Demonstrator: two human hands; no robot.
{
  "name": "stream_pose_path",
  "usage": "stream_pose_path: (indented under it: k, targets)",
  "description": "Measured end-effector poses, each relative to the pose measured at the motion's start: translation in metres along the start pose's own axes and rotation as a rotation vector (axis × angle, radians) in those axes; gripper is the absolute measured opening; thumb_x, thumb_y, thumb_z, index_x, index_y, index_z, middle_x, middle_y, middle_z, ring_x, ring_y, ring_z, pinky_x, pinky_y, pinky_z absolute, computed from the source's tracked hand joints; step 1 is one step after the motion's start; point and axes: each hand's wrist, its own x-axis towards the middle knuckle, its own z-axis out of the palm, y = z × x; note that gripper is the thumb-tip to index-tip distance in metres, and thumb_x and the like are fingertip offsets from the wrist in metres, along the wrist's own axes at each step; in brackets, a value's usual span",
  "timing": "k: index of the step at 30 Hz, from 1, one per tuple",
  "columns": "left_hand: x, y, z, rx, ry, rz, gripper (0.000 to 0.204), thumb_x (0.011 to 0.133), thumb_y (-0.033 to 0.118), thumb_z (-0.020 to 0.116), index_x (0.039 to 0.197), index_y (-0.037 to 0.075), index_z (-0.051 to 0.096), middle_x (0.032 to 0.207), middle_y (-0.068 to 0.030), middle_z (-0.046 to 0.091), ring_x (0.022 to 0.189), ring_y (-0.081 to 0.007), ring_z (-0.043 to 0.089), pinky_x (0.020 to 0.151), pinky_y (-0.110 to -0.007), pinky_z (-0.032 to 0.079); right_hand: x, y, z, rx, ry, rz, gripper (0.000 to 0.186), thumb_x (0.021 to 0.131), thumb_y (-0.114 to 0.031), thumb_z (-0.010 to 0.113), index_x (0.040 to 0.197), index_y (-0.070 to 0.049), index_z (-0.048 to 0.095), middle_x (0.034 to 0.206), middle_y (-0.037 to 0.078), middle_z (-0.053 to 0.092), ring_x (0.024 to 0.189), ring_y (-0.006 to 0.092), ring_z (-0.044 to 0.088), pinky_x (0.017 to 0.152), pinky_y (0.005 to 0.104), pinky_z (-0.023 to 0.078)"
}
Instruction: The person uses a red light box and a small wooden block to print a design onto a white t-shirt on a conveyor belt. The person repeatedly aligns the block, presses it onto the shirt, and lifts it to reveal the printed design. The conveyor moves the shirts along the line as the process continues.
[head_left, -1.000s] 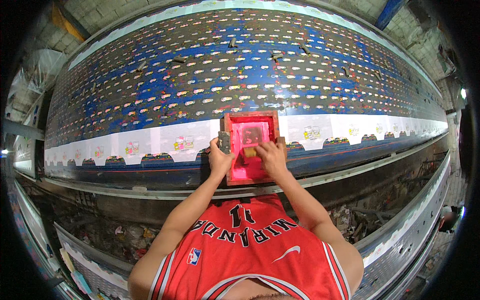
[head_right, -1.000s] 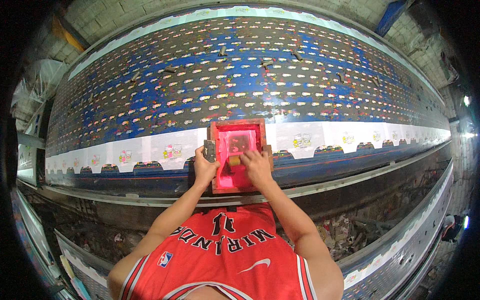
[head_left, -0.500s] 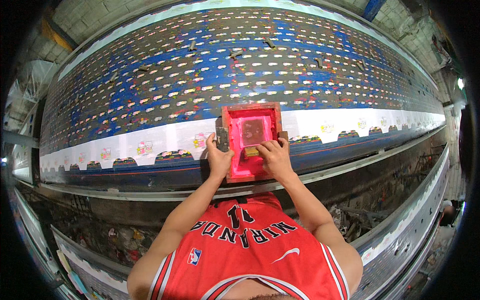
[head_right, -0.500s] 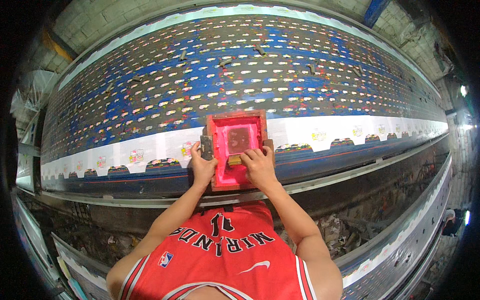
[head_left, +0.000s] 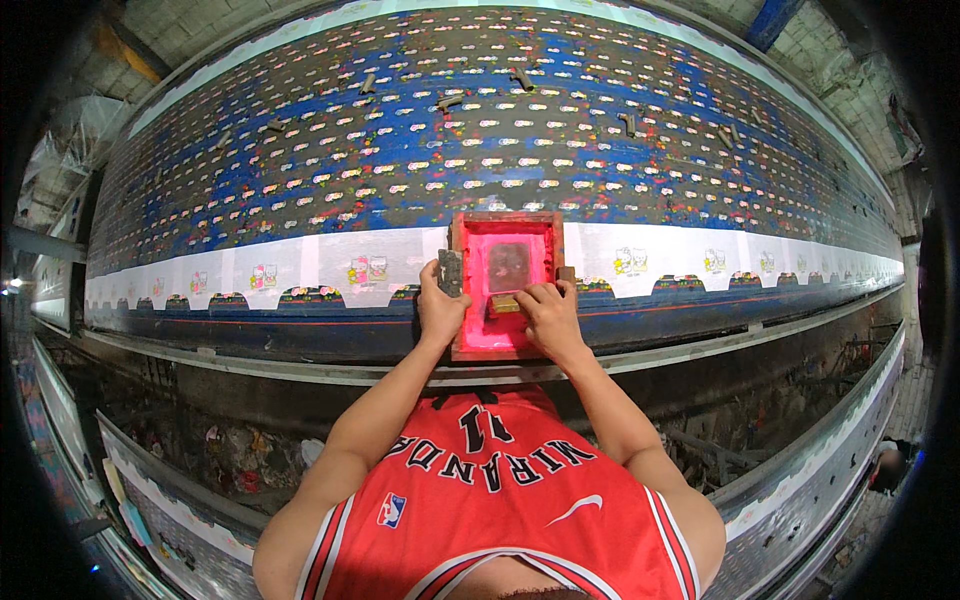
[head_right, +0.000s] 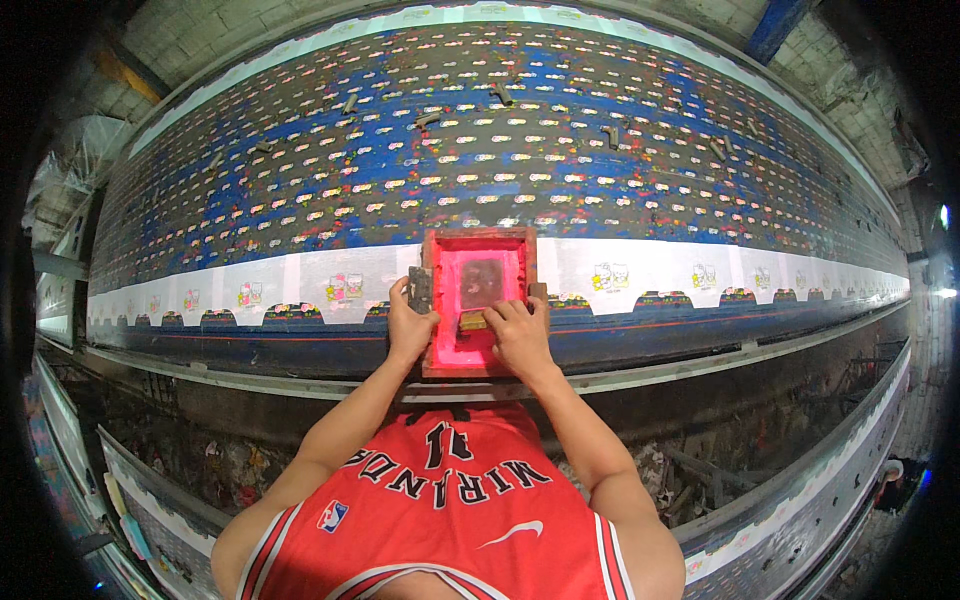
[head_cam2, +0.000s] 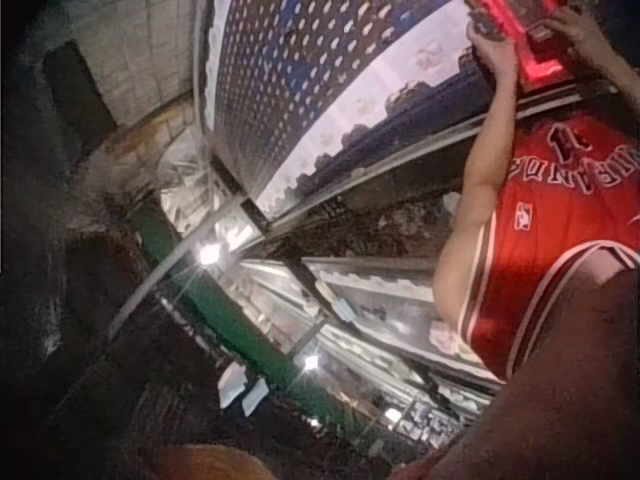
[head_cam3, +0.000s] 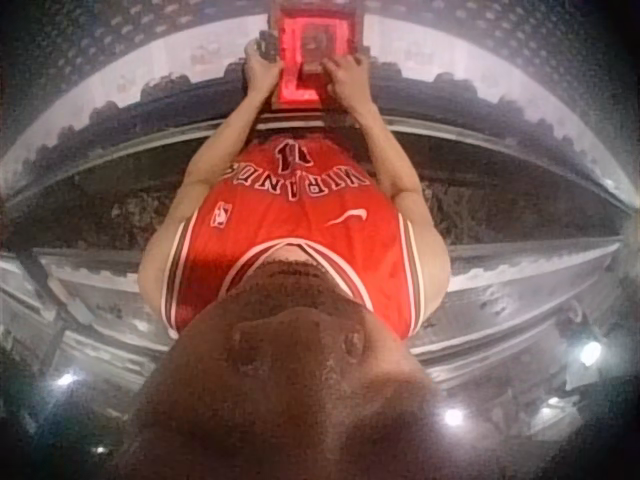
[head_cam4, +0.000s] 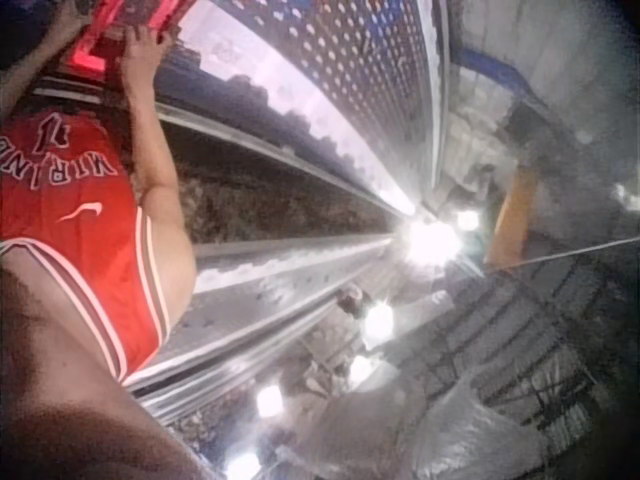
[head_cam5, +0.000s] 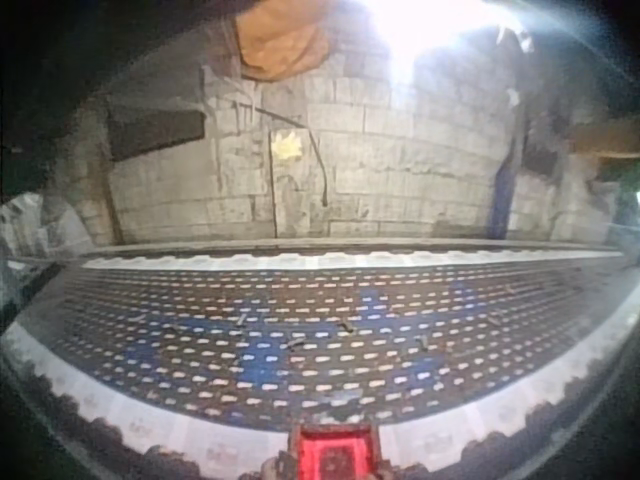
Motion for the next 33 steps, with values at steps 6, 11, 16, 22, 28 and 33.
stream_pose_path:
  k: [6,11,16,22,28,33]
  targets:
    - [0.005,-0.003,-0.003,-0.111,-0.013,-0.02,0.086,0.067,-0.001,0.083,0.144,0.001,0.045,0.124,-0.0211,0.071,0.113,-0.0306,0.071,0.1,-0.039,0.055,0.001,-0.002,-0.004,0.024,-0.004,-0.02,0.054,0.067,-0.005,0.077,0.12,-0.012,0.07,0.119,0.005,0.069,0.117,0.0255,0.063,0.107,0.0557,0.04]
    - [0.001,0.021,-0.012,-0.129,-0.07,-0.117,0.087,0.066,-0.005,0.082,0.144,0.003,0.045,0.12,-0.0174,0.07,0.106,-0.026,0.07,0.091,-0.037,0.058,0.0,-0.002,-0.002,0.027,0.01,-0.015,0.054,0.067,-0.006,0.077,0.121,-0.012,0.07,0.119,0.006,0.069,0.117,0.026,0.063,0.108,0.0565,0.039]
    - [0.004,0.014,-0.013,-0.16,-0.084,-0.096,0.089,0.066,-0.008,0.082,0.146,0.005,0.044,0.119,-0.0144,0.069,0.097,-0.0225,0.07,0.078,-0.034,0.06,0.003,-0.007,-0.004,0.03,-0.004,-0.006,0.053,0.068,-0.005,0.076,0.12,-0.011,0.07,0.119,0.006,0.069,0.117,0.0261,0.063,0.109,0.057,0.039]
    - [0.006,0.009,-0.011,-0.195,-0.117,-0.136,0.09,0.067,-0.007,0.082,0.148,0.004,0.043,0.124,-0.0143,0.068,0.104,-0.0231,0.069,0.089,-0.035,0.058,-0.005,-0.011,-0.01,0.054,0.017,0.0,0.052,0.068,-0.005,0.076,0.119,-0.011,0.071,0.119,0.006,0.069,0.116,0.0259,0.063,0.109,0.0562,0.039]
    - [0.007,0.006,-0.013,-0.127,-0.11,-0.11,0.09,0.068,-0.005,0.083,0.148,0.003,0.043,0.128,-0.017,0.068,0.11,-0.0255,0.069,0.096,-0.036,0.056,-0.011,-0.013,0.009,-0.032,0.091,-0.037,0.048,0.07,-0.008,0.077,0.118,-0.012,0.07,0.116,0.005,0.068,0.114,0.0254,0.064,0.103,0.0542,0.041]
    - [0.008,0.003,-0.013,-0.078,-0.101,-0.101,0.089,0.068,-0.004,0.084,0.147,0.003,0.043,0.132,-0.0206,0.068,0.116,-0.029,0.069,0.1,-0.038,0.055,0.06,0.017,0.028,-0.048,0.176,0.025,0.042,0.074,-0.006,0.076,0.115,-0.014,0.071,0.114,0.004,0.069,0.111,0.0252,0.065,0.097,0.0504,0.043]
